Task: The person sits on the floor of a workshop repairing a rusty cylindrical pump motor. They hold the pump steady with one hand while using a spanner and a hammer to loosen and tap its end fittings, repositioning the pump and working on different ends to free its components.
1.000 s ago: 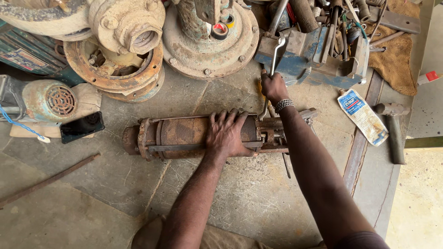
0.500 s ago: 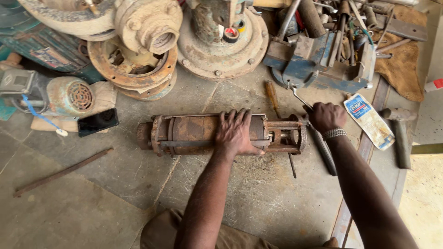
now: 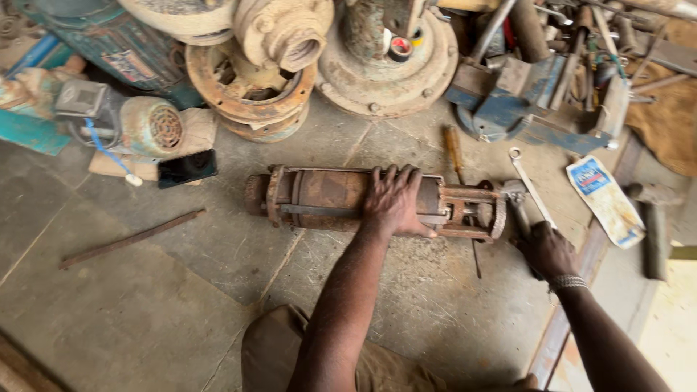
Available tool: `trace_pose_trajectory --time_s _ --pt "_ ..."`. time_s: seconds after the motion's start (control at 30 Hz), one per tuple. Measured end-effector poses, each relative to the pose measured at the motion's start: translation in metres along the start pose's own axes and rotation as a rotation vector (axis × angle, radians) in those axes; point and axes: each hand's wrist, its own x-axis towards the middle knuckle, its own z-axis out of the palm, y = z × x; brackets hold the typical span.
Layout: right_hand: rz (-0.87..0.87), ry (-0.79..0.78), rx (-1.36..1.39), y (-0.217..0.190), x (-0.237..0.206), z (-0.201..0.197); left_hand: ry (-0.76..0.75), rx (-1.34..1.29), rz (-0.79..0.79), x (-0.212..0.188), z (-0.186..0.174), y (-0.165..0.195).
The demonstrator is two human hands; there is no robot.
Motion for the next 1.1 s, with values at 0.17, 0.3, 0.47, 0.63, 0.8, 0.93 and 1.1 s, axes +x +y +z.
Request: trace_pose_trajectory --time_s 0.17,0.3,0.47,0.63,0.8,0.93,1.1 --pt "0.163 -0.017 0.133 -0.014 -0.009 -0.008 0.008 -0.033 0.005 -0.005 -0.008 0.004" --pt "0.276 -0.231 0.941 -0.028 -0.015 -0.053 -0.023 -0.063 -0.002 -0.004 -0.011 -0.001" --pt "0.207 -0.202 1.441 -0.057 -0.006 -0.152 -0.003 -0.091 0.018 -0.002 -0.006 -0.006" --pt "-0.046 -0.025 1.685 -0.112 0.022 -0.179 0.010 -0.101 0.024 0.000 -0.003 -0.009" --pt "0.256 -0.620 1.441 -0.119 0.021 -0.113 0.046 -0.036 0.049 -0.005 -0.008 -0.012" --pt "0.265 -0.752 1.653 -0.074 0.027 -0.112 0.030 -0.043 0.052 -0.009 -0.013 -0.010" --pt "0.100 -0.274 1.740 -0.031 0.033 -0.202 0.079 -0.023 0.072 -0.009 -0.014 -0.008"
